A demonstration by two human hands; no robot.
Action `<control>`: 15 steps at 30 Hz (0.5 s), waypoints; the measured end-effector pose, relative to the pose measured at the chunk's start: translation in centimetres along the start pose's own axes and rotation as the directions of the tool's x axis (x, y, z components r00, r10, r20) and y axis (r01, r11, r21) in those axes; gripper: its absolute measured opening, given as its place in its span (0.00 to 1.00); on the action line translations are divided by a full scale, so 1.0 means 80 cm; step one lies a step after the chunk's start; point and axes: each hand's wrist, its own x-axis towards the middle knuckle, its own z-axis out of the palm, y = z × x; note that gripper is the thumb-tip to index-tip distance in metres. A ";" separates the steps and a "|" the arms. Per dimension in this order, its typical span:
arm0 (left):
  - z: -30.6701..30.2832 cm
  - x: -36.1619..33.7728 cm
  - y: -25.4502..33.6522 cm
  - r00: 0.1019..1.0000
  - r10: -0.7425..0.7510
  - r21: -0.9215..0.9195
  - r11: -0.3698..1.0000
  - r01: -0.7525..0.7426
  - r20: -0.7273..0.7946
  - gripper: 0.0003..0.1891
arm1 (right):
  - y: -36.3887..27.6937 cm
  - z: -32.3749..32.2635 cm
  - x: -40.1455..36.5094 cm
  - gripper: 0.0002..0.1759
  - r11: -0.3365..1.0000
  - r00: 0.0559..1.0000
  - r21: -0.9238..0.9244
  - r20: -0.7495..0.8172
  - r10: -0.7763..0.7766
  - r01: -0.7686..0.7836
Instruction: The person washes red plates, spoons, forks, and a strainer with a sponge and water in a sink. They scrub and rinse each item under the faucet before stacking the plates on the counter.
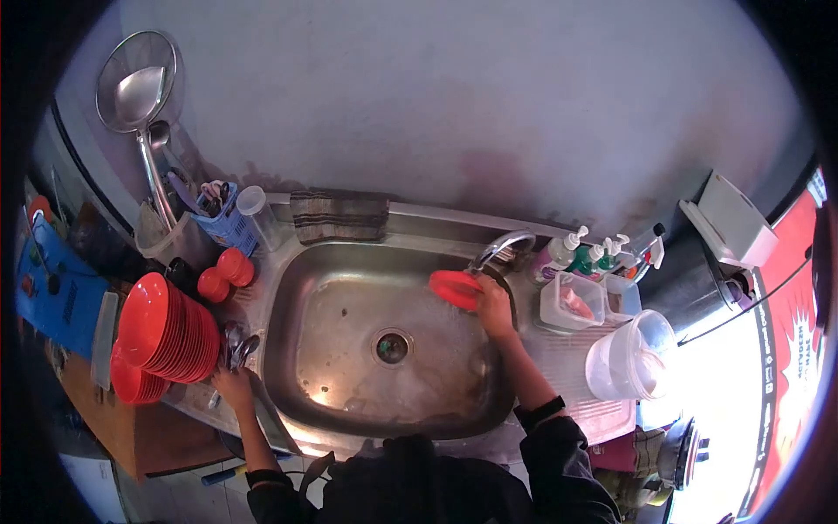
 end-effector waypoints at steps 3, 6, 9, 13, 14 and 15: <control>0.019 0.011 -0.034 0.994 0.100 -0.310 0.944 -0.110 -0.046 0.22 | 0.016 0.010 -0.001 0.18 0.998 1.000 0.051 0.022 0.019 -0.020; 0.007 0.012 -0.035 0.996 0.005 -0.368 0.929 0.028 0.088 0.23 | 0.026 0.013 -0.003 0.17 0.995 1.000 0.095 0.012 0.009 -0.010; -0.010 0.004 -0.020 0.998 -0.048 -0.370 0.929 0.029 -0.042 0.17 | 0.022 0.014 -0.005 0.15 0.997 0.999 0.059 -0.004 0.041 -0.040; -0.017 0.000 -0.003 0.994 -0.055 -0.360 0.933 0.019 -0.090 0.16 | 0.023 0.017 -0.009 0.17 0.993 0.997 0.087 -0.007 0.082 -0.081; -0.016 -0.002 0.002 0.983 -0.073 -0.371 0.929 0.005 -0.169 0.14 | 0.023 0.018 -0.009 0.16 0.995 0.998 0.085 -0.033 0.058 -0.055; -0.013 -0.003 0.004 0.965 -0.090 -0.382 0.924 -0.011 -0.245 0.12 | 0.021 0.017 -0.009 0.16 0.995 0.998 0.086 -0.031 0.057 -0.054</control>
